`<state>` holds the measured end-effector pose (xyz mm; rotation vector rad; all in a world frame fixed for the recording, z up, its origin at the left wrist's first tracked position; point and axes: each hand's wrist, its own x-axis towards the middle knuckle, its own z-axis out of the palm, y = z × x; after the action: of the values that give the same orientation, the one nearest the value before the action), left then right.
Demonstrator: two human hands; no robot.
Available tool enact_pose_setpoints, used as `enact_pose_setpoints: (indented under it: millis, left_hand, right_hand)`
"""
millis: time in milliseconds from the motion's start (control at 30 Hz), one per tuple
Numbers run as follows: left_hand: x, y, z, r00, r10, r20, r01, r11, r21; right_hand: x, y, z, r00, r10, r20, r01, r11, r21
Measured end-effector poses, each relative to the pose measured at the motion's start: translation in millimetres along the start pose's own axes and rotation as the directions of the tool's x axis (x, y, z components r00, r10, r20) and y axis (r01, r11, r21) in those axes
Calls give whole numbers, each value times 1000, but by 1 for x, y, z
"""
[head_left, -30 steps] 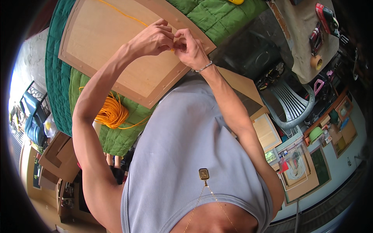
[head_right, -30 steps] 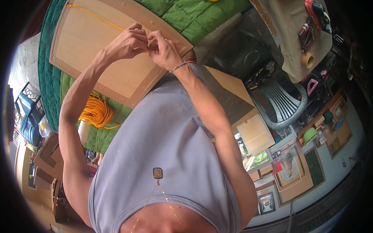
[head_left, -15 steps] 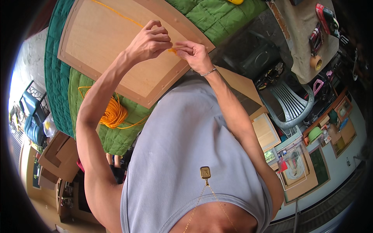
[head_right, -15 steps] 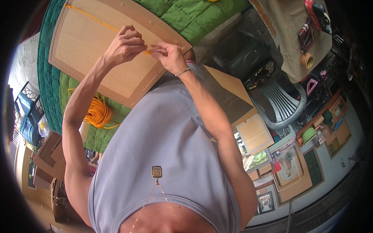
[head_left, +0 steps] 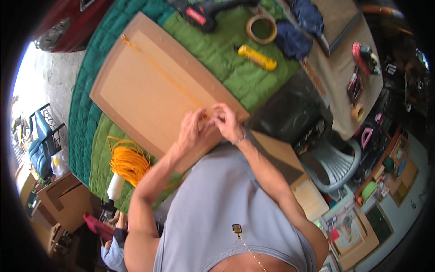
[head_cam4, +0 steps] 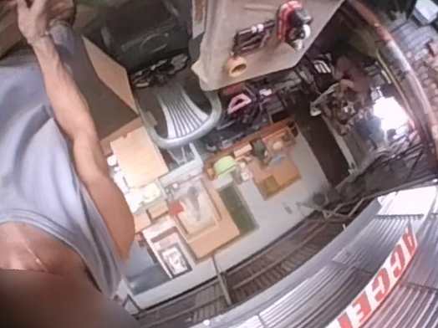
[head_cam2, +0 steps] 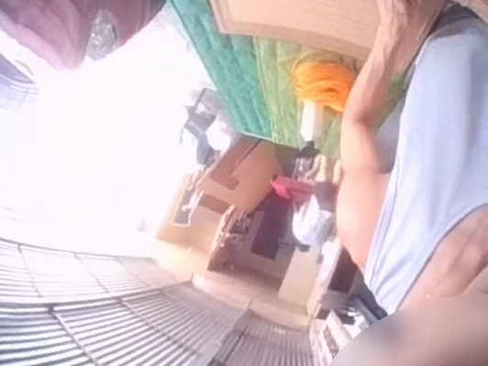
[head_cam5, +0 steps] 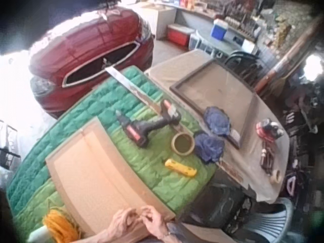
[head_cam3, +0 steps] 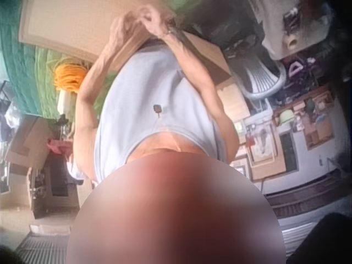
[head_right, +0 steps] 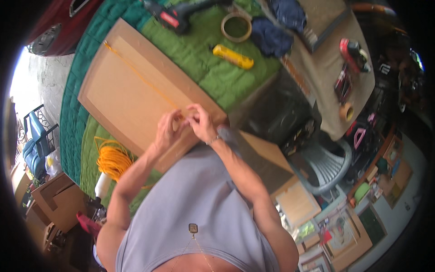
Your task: The person retrieves a coiled orange cord, measures and cuts a length, then ties it to the back of a wooden picture frame. They secure the cord with tape and carry the frame into an indoor room.
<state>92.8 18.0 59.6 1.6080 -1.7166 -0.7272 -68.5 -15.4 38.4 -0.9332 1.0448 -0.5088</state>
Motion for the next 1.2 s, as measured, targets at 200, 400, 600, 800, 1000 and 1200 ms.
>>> enact_pose_setpoints:
  millis: [200, 400, 600, 800, 1000, 1200]
  left_hand:
    - [13, -15, -17, 926, -81, 368, 203, 931, -305]
    - [33, -13, -23, 900, 68, 431, 44, 969, -244]
    - [9, -16, -1, 934, -193, 301, 283, 914, -290]
    - [6, 13, -8, 986, -143, 90, 135, 987, 89]
    - [45, 23, -30, 866, 186, 464, -366, 868, 336]
    - [70, -29, -28, 620, 123, 775, -249, 968, 45]
  right_hand:
    - [20, -17, -13, 969, 144, 202, -150, 989, 14]
    - [40, -27, -29, 903, 259, 342, -248, 966, -77]
    - [35, -28, -16, 929, -83, 360, 216, 913, -346]
    - [24, -40, -9, 905, -294, 308, 426, 643, -636]
    - [19, -36, -16, 899, -186, 396, 386, 765, -516]
    - [14, -105, -147, 731, -672, 120, 606, 558, -567]
